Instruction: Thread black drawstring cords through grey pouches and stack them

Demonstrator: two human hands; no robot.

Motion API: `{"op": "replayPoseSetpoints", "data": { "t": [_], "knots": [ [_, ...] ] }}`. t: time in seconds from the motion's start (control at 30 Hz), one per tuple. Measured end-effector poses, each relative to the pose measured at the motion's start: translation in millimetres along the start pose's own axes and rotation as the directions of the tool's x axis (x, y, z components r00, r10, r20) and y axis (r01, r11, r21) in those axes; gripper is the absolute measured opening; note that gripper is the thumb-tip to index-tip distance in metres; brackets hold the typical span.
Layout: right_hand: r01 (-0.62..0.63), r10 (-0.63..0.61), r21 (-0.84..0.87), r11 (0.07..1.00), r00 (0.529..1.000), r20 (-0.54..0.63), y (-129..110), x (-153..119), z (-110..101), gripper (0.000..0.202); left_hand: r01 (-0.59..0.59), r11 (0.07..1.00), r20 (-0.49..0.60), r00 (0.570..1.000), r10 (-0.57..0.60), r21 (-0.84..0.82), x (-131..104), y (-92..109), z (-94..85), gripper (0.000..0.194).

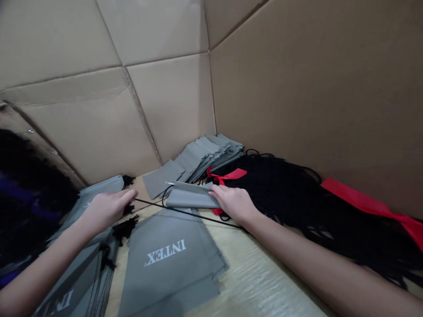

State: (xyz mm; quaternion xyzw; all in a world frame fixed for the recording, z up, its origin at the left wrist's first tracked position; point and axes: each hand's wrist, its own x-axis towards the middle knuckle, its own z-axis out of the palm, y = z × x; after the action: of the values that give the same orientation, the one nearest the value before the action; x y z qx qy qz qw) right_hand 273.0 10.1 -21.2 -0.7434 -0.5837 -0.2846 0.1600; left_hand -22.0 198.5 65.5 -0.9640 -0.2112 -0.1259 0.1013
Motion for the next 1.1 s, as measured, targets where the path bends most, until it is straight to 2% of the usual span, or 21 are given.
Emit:
{"op": "replayPoseSetpoints", "data": {
  "t": [0.07, 0.13, 0.2, 0.23, 0.27, 0.33, 0.43, 0.47, 0.53, 0.57, 0.6, 0.67, 0.73, 0.8, 0.83, 0.9, 0.93, 1.0, 1.1],
  "knots": [
    [-0.010, 0.010, 0.003, 1.000, 1.000, 0.009, -0.5, -0.3, -1.0, 0.027, 0.017, 0.961, -0.046, 0.999, -0.004, 0.277, -10.6, -16.1, -7.1, 0.031],
    [-0.020, 0.020, 0.008, 1.000, 0.999, 0.030, -1.0, 0.1, -2.7, 0.027, 0.117, 0.918, -0.131, 0.989, -0.071, 0.380, -18.1, -30.6, -16.7, 0.033],
    [-0.030, 0.029, 0.018, 0.999, 0.998, 0.050, -1.4, 1.5, -4.2, 0.028, 0.239, 0.909, -0.214, 0.961, -0.172, 0.343, -22.7, -36.8, -25.1, 0.030],
    [-0.037, 0.035, 0.026, 0.999, 0.998, 0.058, -1.4, 2.5, -4.8, 0.028, 0.261, 0.921, -0.232, 0.953, -0.197, 0.290, -24.6, -34.2, -27.4, 0.029],
    [-0.042, 0.039, 0.037, 0.998, 0.997, 0.065, -1.3, 3.6, -5.1, 0.029, 0.221, 0.946, -0.228, 0.959, -0.168, 0.235, -26.4, -26.9, -27.8, 0.031],
    [-0.048, 0.044, 0.060, 0.997, 0.997, 0.071, -0.8, 5.5, -5.0, 0.030, 0.017, 0.981, -0.195, 0.981, 0.022, 0.194, -29.9, 2.4, -23.0, 0.034],
    [-0.045, 0.037, 0.094, 0.995, 0.996, 0.085, 0.9, 6.6, -3.5, 0.032, -0.320, 0.947, -0.120, 0.941, 0.317, -0.010, -32.4, 69.5, -10.2, 0.025],
    [-0.044, 0.034, 0.106, 0.993, 0.995, 0.090, 1.7, 6.5, -2.8, 0.032, -0.373, 0.917, -0.063, 0.928, 0.368, -0.139, -31.7, 91.7, -7.7, 0.027],
    [-0.052, 0.040, 0.131, 0.990, 0.995, 0.096, 3.5, 5.9, -2.0, 0.033, -0.296, 0.869, 0.026, 0.943, 0.332, -0.396, -27.2, 125.8, -8.0, 0.043],
    [-0.057, 0.042, 0.148, 0.987, 0.994, 0.099, 4.3, 5.6, -1.9, 0.033, -0.276, 0.822, 0.048, 0.938, 0.344, -0.499, -23.8, 135.3, -10.6, 0.053],
    [-0.060, 0.043, 0.167, 0.984, 0.994, 0.104, 5.0, 5.5, -2.1, 0.032, -0.286, 0.769, 0.029, 0.930, 0.367, -0.572, -20.1, 139.2, -14.0, 0.055],
    [-0.068, 0.044, 0.199, 0.978, 0.991, 0.123, 5.9, 5.9, -3.4, 0.032, -0.251, 0.730, 0.005, 0.944, 0.329, -0.636, -13.6, 132.5, -20.4, 0.046],
    [-0.076, 0.046, 0.221, 0.972, 0.989, 0.138, 6.3, 6.8, -4.9, 0.032, -0.252, 0.761, 0.018, 0.945, 0.327, -0.598, -10.7, 113.3, -22.1, 0.038],
    [-0.083, 0.048, 0.238, 0.968, 0.988, 0.147, 6.4, 7.9, -5.7, 0.031, -0.275, 0.837, 0.097, 0.928, 0.360, -0.473, -12.0, 91.7, -17.1, 0.035],
    [-0.085, 0.048, 0.246, 0.966, 0.987, 0.153, 6.5, 8.5, -5.7, 0.031, -0.235, 0.896, 0.140, 0.942, 0.306, -0.376, -13.6, 82.5, -12.6, 0.030],
    [-0.092, 0.050, 0.259, 0.962, 0.985, 0.168, 6.8, 9.4, -4.9, 0.030, -0.074, 0.982, 0.175, 0.979, 0.105, -0.176, -16.4, 69.6, -1.4, 0.025],
    [-0.095, 0.051, 0.262, 0.960, 0.984, 0.172, 6.9, 9.7, -4.2, 0.030, 0.004, 0.993, 0.176, 0.984, 0.017, -0.118, -16.6, 66.5, 4.4, 0.025],
    [-0.095, 0.052, 0.269, 0.959, 0.985, 0.164, 7.1, 9.9, -3.0, 0.030, 0.113, 0.988, 0.172, 0.981, -0.094, -0.104, -12.8, 67.0, 15.0, 0.026],
    [-0.091, 0.054, 0.278, 0.956, 0.989, 0.138, 7.9, 9.2, -2.0, 0.031, 0.157, 0.976, 0.146, 0.980, -0.134, -0.154, 3.3, 81.0, 27.3, 0.027]
  ]
}}
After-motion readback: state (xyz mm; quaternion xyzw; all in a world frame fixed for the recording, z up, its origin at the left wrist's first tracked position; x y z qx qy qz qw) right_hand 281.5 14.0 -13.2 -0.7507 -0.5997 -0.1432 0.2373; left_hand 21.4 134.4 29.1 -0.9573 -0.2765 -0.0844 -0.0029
